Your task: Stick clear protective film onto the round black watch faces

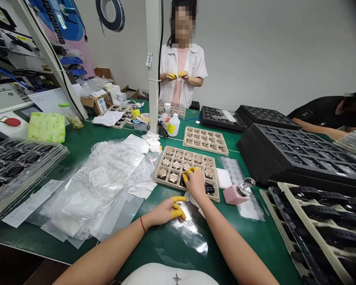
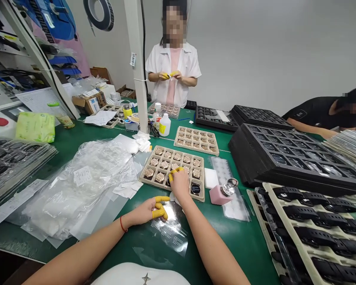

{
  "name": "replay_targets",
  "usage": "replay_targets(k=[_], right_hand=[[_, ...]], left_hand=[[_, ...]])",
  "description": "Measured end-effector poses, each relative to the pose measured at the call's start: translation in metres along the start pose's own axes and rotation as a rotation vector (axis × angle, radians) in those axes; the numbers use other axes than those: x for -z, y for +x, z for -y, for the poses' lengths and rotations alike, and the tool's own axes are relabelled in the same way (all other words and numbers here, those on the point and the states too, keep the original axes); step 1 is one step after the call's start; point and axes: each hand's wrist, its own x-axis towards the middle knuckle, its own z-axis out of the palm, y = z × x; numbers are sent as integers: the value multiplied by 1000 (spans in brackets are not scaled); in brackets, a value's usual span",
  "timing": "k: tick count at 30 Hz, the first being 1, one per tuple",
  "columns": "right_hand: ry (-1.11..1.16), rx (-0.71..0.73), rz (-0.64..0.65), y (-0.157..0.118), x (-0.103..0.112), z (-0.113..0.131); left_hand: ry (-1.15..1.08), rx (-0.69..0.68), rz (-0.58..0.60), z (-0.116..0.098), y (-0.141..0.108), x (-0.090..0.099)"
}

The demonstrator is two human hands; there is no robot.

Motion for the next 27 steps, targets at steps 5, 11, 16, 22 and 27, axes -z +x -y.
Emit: replay_targets(k=[5, 11, 16, 22, 27], right_hand=[[-16, 102, 84, 10, -18, 14], [42, 75, 98, 2, -20, 21], [204, 180, 142, -45, 4, 25], [655, 177, 169, -83, 20, 14], [704, -91, 246, -84, 23, 10]], left_hand=[[-40, -16, -79, 1, 3, 5], [-132, -6, -254, -4, 5, 15], [-127, -68, -194, -8, 4, 18], [107, -173, -210, -6, -1, 5], [234, -141, -141, -9, -7, -2]])
